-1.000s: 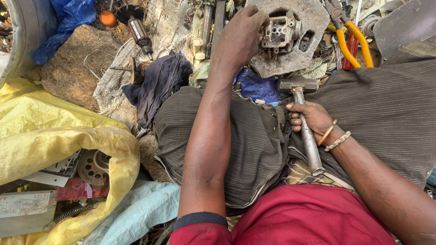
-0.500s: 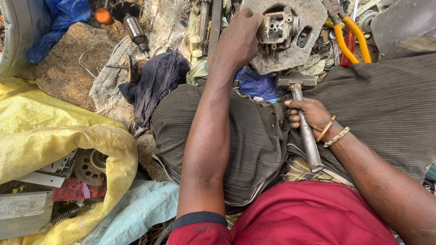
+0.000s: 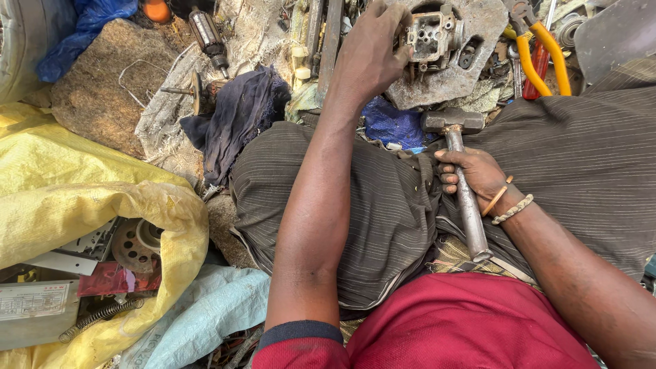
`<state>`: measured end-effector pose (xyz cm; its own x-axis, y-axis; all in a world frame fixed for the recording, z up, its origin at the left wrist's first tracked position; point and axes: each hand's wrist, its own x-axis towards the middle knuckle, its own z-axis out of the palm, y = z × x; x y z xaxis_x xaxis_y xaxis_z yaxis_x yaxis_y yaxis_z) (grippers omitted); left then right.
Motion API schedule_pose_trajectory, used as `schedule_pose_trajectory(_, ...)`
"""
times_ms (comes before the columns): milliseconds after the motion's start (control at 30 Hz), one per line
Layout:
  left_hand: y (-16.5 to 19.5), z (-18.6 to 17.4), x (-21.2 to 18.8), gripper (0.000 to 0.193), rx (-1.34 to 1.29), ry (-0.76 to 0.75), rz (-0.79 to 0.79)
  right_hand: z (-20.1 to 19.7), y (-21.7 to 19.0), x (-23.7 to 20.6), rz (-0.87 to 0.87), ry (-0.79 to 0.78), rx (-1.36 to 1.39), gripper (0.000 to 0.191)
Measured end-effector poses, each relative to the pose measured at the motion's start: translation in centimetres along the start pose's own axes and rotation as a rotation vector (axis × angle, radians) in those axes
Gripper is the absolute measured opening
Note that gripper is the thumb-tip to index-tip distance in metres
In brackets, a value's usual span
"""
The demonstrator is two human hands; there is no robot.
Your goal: The person is repairing a metal part, possibly a carburetor, using a hammer, screwdriver, and pliers. They are sitting on the ground surrounded by various tools and scrap materials.
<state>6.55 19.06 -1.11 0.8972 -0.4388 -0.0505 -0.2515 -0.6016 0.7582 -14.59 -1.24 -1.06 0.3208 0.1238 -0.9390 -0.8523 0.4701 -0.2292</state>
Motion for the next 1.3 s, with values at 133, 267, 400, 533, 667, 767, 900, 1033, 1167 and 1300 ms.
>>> schedule_pose_trajectory(133,-0.4,1.1,-0.4,0.035,-0.001,0.043,0.006,-0.2,0.1,0.1,0.006,0.013,-0.007,0.011)
schedule_pose_trajectory(267,-0.7,1.8,-1.1,0.037,0.047,0.114,0.072,0.0,0.1,0.0,-0.006,0.019,0.002,0.013)
schedule_pose_trajectory(400,-0.8,1.6,-1.0,0.034,0.028,0.074,0.044,0.6,0.1,-0.1,-0.035,0.051,-0.006,0.014)
schedule_pose_trajectory(533,-0.7,0.5,-0.3,0.034,-0.029,0.004,-0.076,1.0,0.0,-0.1,-0.076,0.058,-0.011,0.016)
schedule_pose_trajectory(667,-1.6,-2.7,-0.6,0.030,0.022,0.126,-0.166,1.0,-0.1,-0.1,-0.073,0.055,0.000,0.018)
schedule_pose_trajectory(767,-2.6,-5.3,-0.7,0.017,0.053,0.335,-0.200,0.9,0.0,-0.1,-0.093,0.041,0.003,0.018)
schedule_pose_trajectory(900,-1.7,-4.3,-0.9,0.027,0.007,0.233,-0.178,0.6,0.4,0.3,-0.123,0.081,-0.054,0.020)
schedule_pose_trajectory(1033,-0.5,-1.6,-1.0,0.032,0.120,0.096,0.006,0.1,0.4,0.8,-0.137,0.076,-0.062,0.018)
schedule_pose_trajectory(1167,-2.1,-3.6,-0.3,0.028,0.147,0.254,-0.091,1.0,-0.2,-0.6,-0.163,0.059,-0.171,0.014)
schedule_pose_trajectory(1300,-3.9,-7.1,-0.3,0.021,-0.056,0.623,-0.201,3.7,-1.1,-4.8,-0.247,0.261,-0.600,0.026)
